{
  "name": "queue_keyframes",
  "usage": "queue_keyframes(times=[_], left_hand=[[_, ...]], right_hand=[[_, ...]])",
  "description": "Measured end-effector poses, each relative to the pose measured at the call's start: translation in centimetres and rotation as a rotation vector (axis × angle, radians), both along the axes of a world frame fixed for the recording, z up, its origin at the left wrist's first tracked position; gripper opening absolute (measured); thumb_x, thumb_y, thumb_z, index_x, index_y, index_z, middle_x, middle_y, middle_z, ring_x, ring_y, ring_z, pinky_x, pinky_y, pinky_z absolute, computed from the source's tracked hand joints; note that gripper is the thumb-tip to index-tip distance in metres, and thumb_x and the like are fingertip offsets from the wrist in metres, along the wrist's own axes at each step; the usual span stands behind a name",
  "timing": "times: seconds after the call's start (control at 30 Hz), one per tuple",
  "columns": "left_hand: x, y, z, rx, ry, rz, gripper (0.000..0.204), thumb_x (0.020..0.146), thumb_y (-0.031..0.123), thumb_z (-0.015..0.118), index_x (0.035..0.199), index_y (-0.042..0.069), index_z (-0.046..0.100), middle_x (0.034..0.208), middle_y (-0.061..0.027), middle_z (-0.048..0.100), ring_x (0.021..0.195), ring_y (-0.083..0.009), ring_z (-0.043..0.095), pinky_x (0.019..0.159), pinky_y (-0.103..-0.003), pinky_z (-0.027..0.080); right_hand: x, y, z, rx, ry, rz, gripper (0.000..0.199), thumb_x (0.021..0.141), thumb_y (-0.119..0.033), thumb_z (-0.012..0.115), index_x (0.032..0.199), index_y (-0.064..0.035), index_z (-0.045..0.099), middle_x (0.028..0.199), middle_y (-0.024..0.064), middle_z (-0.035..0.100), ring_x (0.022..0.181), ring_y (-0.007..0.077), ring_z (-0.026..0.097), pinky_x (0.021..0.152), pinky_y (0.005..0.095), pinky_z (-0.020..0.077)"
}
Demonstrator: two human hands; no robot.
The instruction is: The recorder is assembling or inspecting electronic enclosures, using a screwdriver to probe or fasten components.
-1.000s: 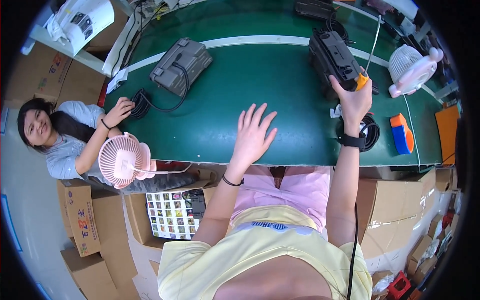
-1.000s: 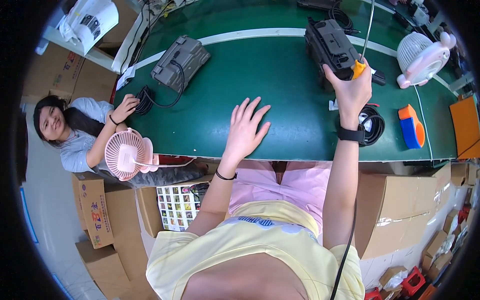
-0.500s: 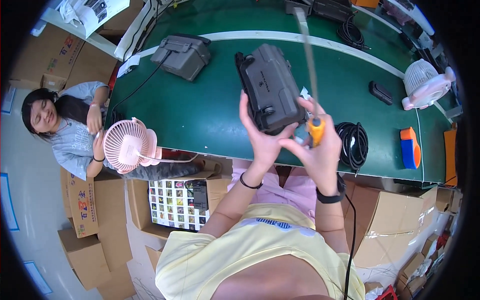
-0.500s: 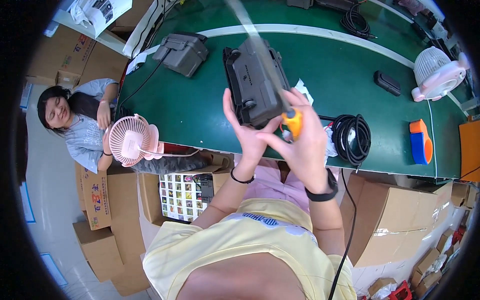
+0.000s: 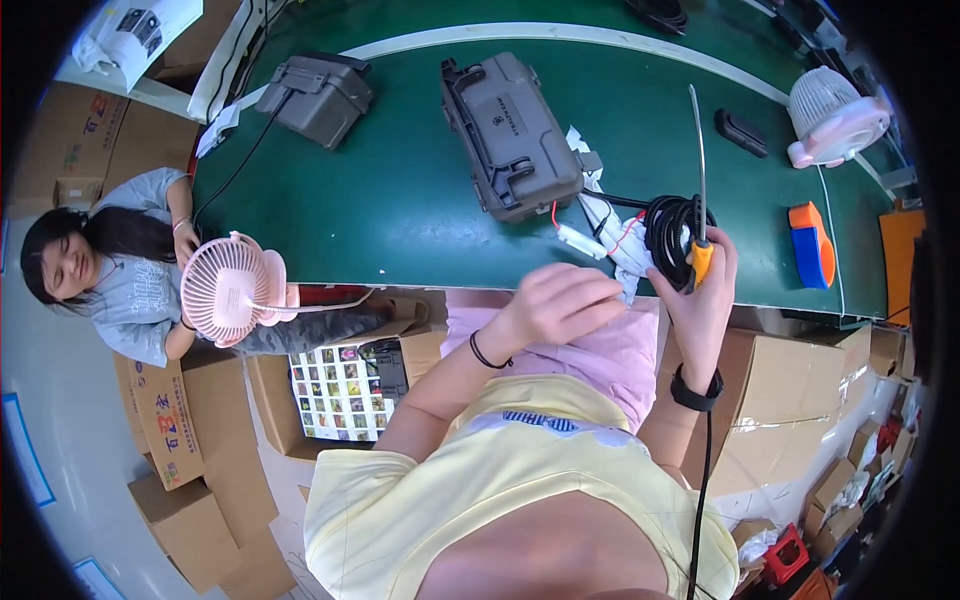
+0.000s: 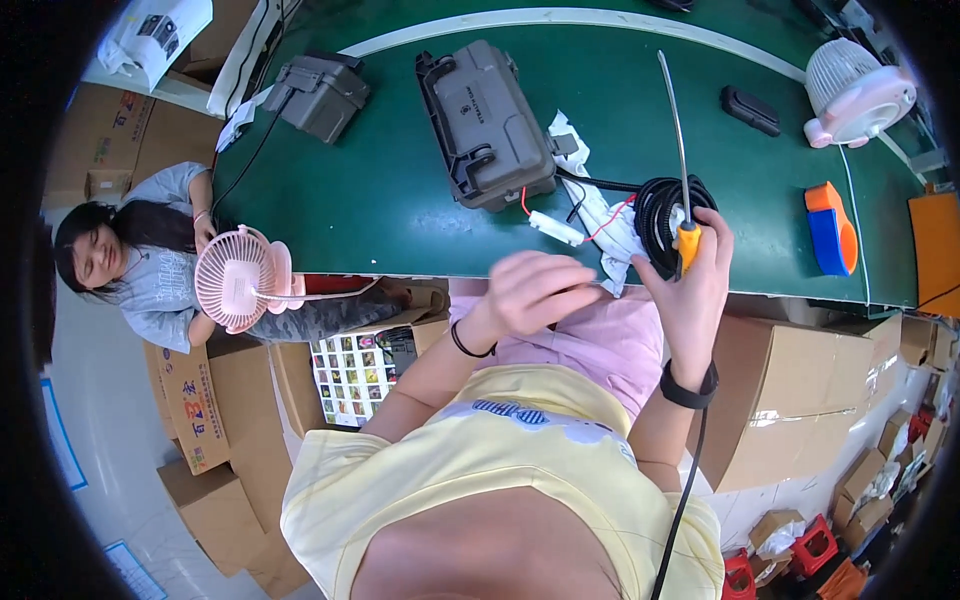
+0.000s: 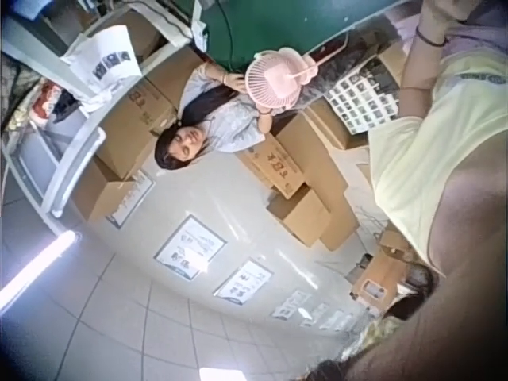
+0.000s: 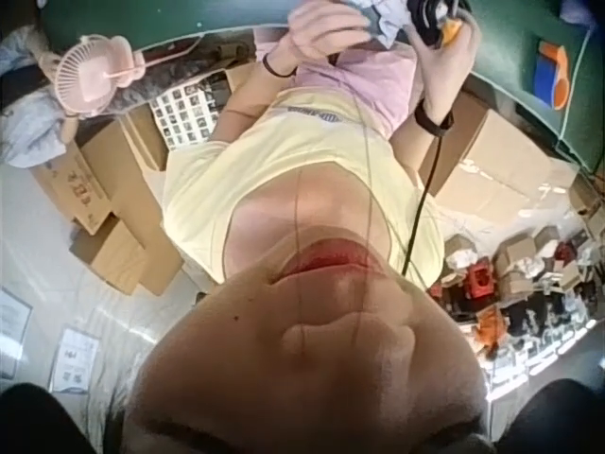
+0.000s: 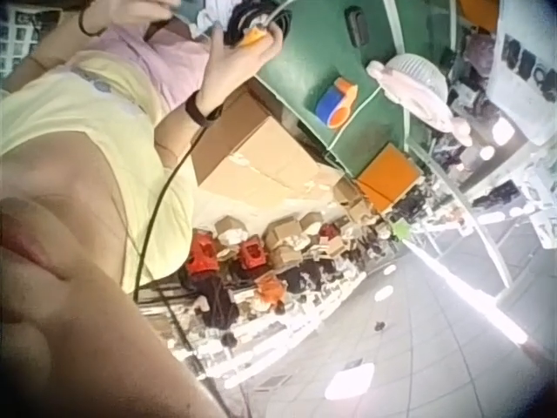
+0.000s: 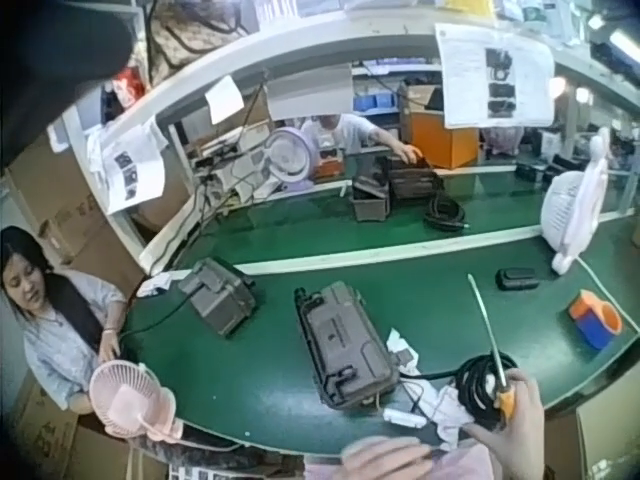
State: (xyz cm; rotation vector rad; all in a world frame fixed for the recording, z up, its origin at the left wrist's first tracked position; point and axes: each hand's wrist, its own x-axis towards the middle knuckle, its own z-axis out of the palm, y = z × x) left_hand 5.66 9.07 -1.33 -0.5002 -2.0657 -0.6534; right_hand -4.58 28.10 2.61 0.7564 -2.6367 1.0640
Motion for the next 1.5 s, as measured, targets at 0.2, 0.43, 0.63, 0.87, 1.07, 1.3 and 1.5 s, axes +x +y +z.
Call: queue_keyframes(times=[0.2, 0.43, 0.63, 0.87, 1.07, 1.3, 1.5], left_hand=[[-1.6, 3.1, -3.1, -0.152, -0.531, 0.106, 0.047, 0.086, 0.026, 0.070, 0.129, 0.009, 0.061, 0.138, -0.0094, 0.056, 0.126, -0.0278, 0.055, 0.097, -0.040, 0.048], [-9.7, 5.1, -3.7, -0.071, -0.406, -0.039, 0.046, 0.088, 0.022, 0.064, 0.128, 0.003, 0.054, 0.131, -0.0200, 0.056, 0.133, -0.0403, 0.045, 0.101, -0.054, 0.042], [-9.1, 7.3, -3.5, -0.127, -0.263, -0.197, 0.032, 0.083, 0.013, 0.061, 0.112, 0.001, 0.065, 0.116, -0.0139, 0.063, 0.114, -0.0314, 0.061, 0.088, -0.045, 0.050], [-2.3, 0.4, 5.9, 0.017, -0.099, 0.063, 0.014, 0.079, 0.016, 0.074, 0.093, 0.015, 0.072, 0.107, -0.0020, 0.068, 0.106, -0.0272, 0.064, 0.088, -0.042, 0.052], [-3.0, -4.0, 4.6, -0.170, -0.273, 0.759, 0.037, 0.069, 0.034, 0.083, 0.102, 0.023, 0.070, 0.133, -0.0010, 0.057, 0.129, -0.0277, 0.045, 0.110, -0.061, 0.029], [0.7, -11.6, 2.6, 0.316, -0.079, 0.730, 0.040, 0.068, 0.014, 0.088, 0.100, 0.010, 0.064, 0.129, -0.0118, 0.055, 0.116, -0.0329, 0.054, 0.093, -0.041, 0.046], [0.8, -16.6, 2.5, 0.445, -0.095, 0.508, 0.035, 0.064, 0.013, 0.089, 0.093, 0.009, 0.069, 0.126, -0.0100, 0.065, 0.114, -0.0303, 0.061, 0.092, -0.039, 0.051]], right_hand=[[-1.9, 0.2, 0.1, 0.020, -0.079, -0.102, 0.036, 0.078, -0.009, 0.079, 0.107, -0.0028, 0.059, 0.080, 0.0121, 0.066, 0.073, 0.0317, 0.069, 0.066, 0.0375, 0.0524], [-2.6, -3.2, 6.6, -0.151, 0.087, -0.081, 0.034, 0.080, -0.012, 0.081, 0.105, -0.0039, 0.059, 0.079, 0.0065, 0.064, 0.066, 0.0194, 0.064, 0.063, 0.0284, 0.0503], [-2.4, -4.6, 6.3, -0.309, 0.062, 0.025, 0.046, 0.077, -0.015, 0.086, 0.113, -0.0027, 0.060, 0.080, 0.0022, 0.063, 0.067, 0.0139, 0.062, 0.063, 0.0260, 0.0496], [-5.0, -4.6, -1.1, -0.194, 0.040, -0.050, 0.036, 0.083, -0.021, 0.082, 0.096, -0.0017, 0.055, 0.081, 0.0114, 0.064, 0.066, 0.0280, 0.062, 0.062, 0.0362, 0.0481], [-4.9, -5.5, -0.9, 0.007, -0.031, -0.069, 0.041, 0.091, -0.026, 0.073, 0.119, 0.0006, 0.058, 0.095, 0.0227, 0.069, 0.081, 0.0393, 0.068, 0.071, 0.0421, 0.0526], [-1.7, -4.2, 0.1, -0.174, -0.046, 0.006, 0.025, 0.095, -0.017, 0.069, 0.110, 0.0001, 0.057, 0.098, 0.0159, 0.070, 0.086, 0.0308, 0.069, 0.075, 0.0351, 0.0524], [1.4, -5.7, 1.2, -0.090, -0.154, 0.185, 0.024, 0.093, -0.020, 0.072, 0.105, -0.0008, 0.062, 0.081, 0.0173, 0.066, 0.069, 0.0338, 0.066, 0.064, 0.0360, 0.0517]])
